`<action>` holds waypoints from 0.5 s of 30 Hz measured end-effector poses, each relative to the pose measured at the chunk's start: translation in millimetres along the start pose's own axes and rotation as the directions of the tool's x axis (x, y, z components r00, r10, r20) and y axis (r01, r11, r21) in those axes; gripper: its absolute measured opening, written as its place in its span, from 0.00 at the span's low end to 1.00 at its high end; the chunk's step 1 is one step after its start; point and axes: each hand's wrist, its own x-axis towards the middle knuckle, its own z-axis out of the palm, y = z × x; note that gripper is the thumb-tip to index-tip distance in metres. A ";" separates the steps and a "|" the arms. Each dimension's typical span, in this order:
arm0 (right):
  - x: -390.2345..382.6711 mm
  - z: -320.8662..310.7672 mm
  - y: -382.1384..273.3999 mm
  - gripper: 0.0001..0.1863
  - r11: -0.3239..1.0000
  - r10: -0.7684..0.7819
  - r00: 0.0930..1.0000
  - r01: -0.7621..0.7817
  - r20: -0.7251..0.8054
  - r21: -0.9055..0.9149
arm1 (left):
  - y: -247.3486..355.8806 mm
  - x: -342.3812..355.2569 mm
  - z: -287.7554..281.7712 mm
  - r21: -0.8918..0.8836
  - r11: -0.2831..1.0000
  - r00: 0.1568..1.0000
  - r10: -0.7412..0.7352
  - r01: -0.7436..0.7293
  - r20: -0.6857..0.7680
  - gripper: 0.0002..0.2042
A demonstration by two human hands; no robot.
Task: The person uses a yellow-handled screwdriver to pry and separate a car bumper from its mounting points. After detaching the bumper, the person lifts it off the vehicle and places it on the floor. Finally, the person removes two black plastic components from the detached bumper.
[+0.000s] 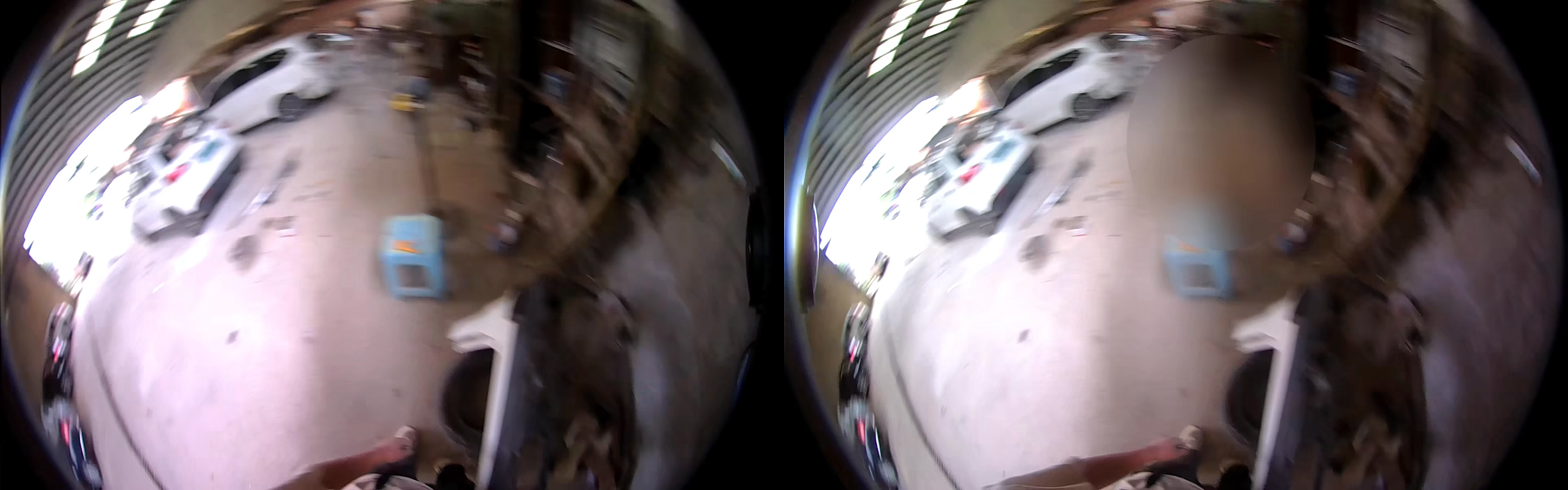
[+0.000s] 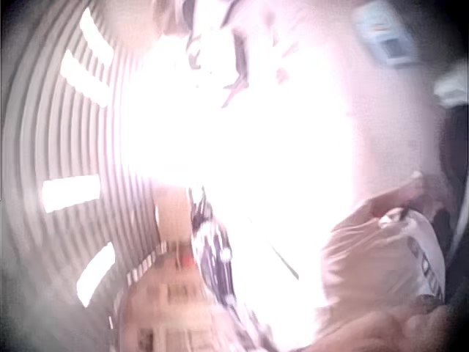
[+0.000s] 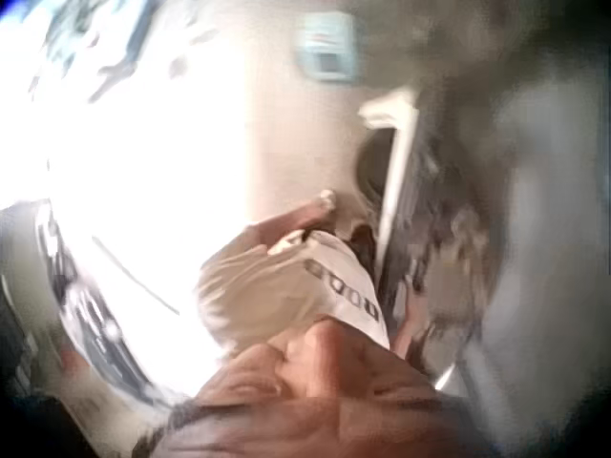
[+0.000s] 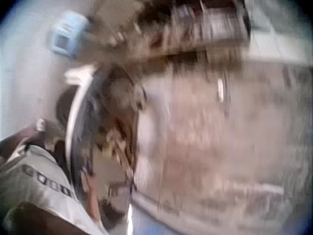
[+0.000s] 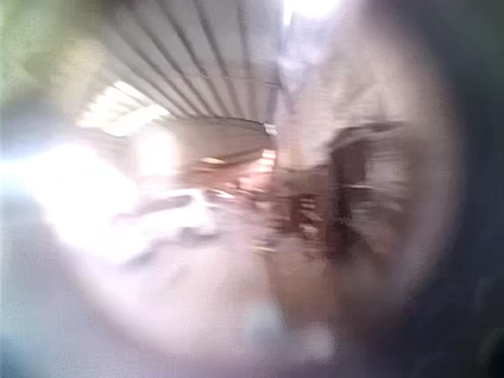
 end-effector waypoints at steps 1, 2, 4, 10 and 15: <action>-5.7 9.4 -16.4 0.38 0.924 0.106 0.991 -0.129 -0.083 -0.359 | -56.6 9.7 15.4 -0.078 0.997 0.999 -0.025 0.028 0.037 0.17; -12.7 23.5 14.9 0.37 0.947 0.053 0.968 -0.126 -0.244 -0.295 | -28.2 26.1 -15.5 -0.012 0.999 0.998 0.040 -0.041 -0.045 0.17; 7.1 39.7 64.0 0.36 0.975 -0.202 0.951 0.173 -0.232 -0.137 | -49.8 29.3 -52.5 -0.079 0.993 0.996 -0.088 0.086 -0.013 0.16; 29.0 58.5 33.6 0.31 0.808 -0.226 0.961 0.092 -0.162 -0.582 | -195.3 -37.9 -59.0 -0.123 0.877 0.848 -0.480 0.464 -0.225 0.17; 55.7 80.1 -15.3 0.30 0.769 -0.299 0.951 0.190 -0.081 -0.610 | -244.6 -66.0 -61.6 -0.210 0.691 0.679 -0.721 0.691 -0.138 0.19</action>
